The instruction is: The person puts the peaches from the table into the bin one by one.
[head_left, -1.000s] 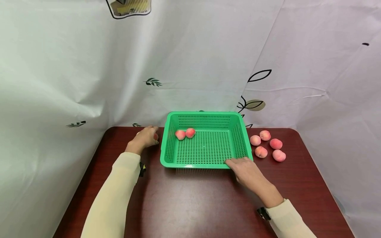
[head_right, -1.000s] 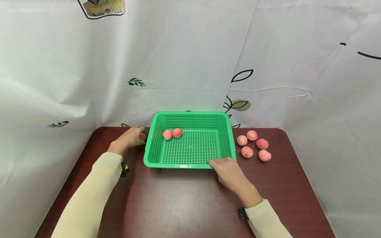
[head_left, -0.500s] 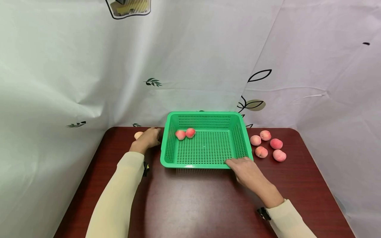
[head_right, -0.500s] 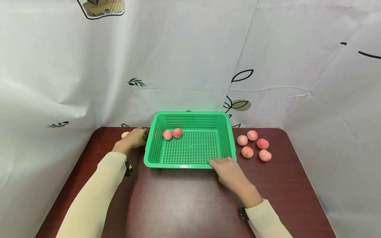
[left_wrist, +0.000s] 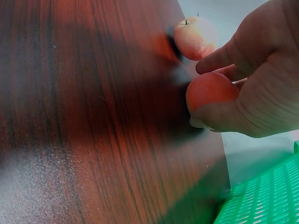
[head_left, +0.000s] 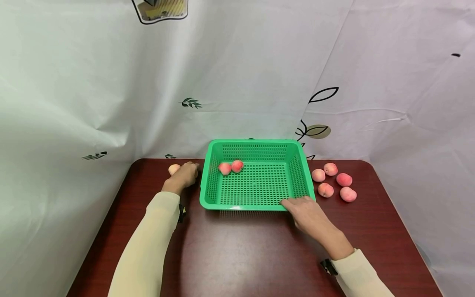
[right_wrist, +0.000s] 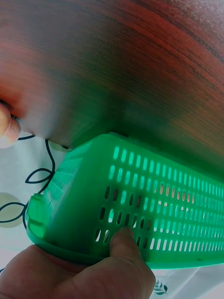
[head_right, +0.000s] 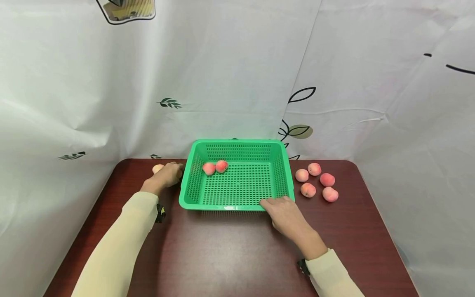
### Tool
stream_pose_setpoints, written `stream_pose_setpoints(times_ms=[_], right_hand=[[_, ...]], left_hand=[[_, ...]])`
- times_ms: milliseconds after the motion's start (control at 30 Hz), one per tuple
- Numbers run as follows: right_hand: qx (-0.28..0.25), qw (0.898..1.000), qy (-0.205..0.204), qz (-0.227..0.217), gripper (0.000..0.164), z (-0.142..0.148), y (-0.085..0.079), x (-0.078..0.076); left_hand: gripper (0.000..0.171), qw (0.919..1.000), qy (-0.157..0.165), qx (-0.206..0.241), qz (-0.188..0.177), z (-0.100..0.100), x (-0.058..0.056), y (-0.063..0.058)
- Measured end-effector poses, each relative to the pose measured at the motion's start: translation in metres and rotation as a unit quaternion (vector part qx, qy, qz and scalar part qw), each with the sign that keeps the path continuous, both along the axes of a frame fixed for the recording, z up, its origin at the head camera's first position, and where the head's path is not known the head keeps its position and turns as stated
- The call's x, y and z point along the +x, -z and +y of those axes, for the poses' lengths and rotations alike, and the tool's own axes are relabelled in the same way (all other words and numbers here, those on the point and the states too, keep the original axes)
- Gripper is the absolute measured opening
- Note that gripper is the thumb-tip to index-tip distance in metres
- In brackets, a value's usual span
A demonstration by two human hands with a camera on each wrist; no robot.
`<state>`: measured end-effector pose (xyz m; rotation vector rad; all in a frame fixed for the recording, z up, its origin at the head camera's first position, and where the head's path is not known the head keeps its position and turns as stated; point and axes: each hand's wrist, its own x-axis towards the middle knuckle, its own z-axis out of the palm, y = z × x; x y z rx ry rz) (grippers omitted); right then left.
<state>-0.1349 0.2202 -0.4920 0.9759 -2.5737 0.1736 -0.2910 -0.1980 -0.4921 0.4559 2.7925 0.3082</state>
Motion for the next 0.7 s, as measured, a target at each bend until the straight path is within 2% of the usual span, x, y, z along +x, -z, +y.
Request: stream_pose_setpoints(times_ms=[133, 367, 600, 700], right_hand=[[0.002, 1.0, 0.0, 0.003, 0.028, 0.0, 0.0, 0.0], [0.0, 1.0, -0.001, 0.0, 0.028, 0.001, 0.0, 0.0], [0.001, 1.0, -0.002, 0.003, 0.027, 0.001, 0.001, -0.001], [0.0, 1.0, -0.002, 0.002, 0.027, 0.001, 0.001, -0.001]], left_hand=[[0.031, 1.0, 0.001, 0.002, 0.003, 0.0, 0.0, 0.0], [0.02, 0.9998, -0.004, 0.019, 0.009, -0.001, 0.002, -0.004], [0.038, 0.9991, -0.017, 0.034, 0.02, -0.004, 0.004, -0.013], [0.039, 0.9987, -0.022, 0.041, 0.022, -0.006, 0.006, -0.018]])
